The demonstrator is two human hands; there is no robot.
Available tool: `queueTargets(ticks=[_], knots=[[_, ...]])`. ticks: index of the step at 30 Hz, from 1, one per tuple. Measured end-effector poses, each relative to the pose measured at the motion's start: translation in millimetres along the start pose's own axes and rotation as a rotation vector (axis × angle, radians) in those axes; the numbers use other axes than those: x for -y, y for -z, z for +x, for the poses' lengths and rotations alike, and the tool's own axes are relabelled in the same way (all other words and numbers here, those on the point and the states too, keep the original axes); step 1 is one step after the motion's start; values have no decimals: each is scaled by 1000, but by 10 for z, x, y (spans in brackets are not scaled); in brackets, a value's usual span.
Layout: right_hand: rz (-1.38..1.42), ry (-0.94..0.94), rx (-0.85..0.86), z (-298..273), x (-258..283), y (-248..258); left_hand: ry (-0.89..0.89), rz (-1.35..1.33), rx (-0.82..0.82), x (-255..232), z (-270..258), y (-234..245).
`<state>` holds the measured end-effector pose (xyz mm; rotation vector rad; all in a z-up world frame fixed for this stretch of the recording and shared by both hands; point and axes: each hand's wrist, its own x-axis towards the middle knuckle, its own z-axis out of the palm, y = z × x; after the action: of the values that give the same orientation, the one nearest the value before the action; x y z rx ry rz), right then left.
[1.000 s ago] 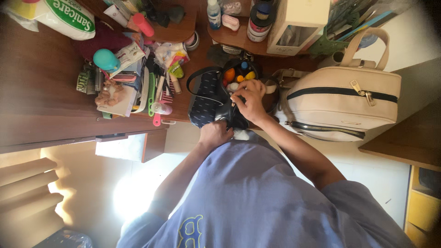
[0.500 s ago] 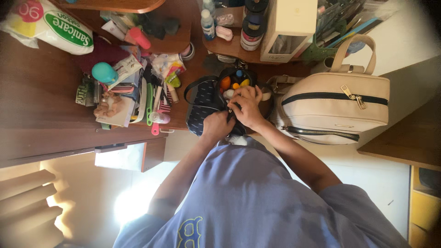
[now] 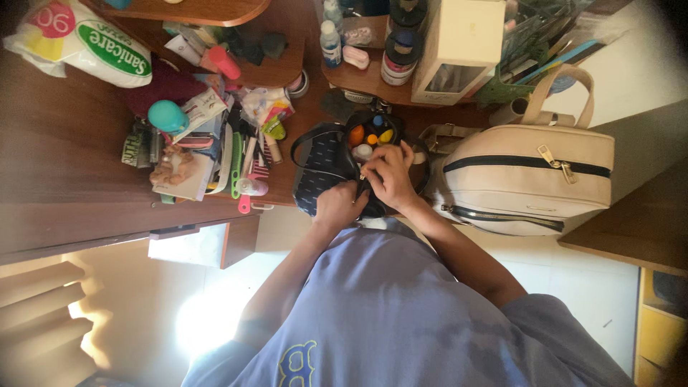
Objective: The person packs a black toiletry bag with several small bottles and containers from a cluttered countertop. They place items one by one into the bag, then close the zipper and adjust the contents. The person also handles a small pouch and places it into the bag before zipping it closed.
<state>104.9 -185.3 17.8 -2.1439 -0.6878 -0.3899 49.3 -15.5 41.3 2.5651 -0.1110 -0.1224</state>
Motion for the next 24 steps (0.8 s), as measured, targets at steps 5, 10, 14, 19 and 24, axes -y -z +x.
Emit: queueTargets(ticks=[5,10,14,19,24], knots=[[-55,129,194,121,-94,299,113,72,27,-64,-12,47],[-248,57,306,475,-252,547,26,109,-1,-69,100,-71],[-198,-145,397,461,-304,542,6,68,63,35,117,-89],[-251,-91,466,437,-259,626,-151,68,123,222,75,151],[-345,-69,765,676,118,722,-305,110,221,335,24,467]])
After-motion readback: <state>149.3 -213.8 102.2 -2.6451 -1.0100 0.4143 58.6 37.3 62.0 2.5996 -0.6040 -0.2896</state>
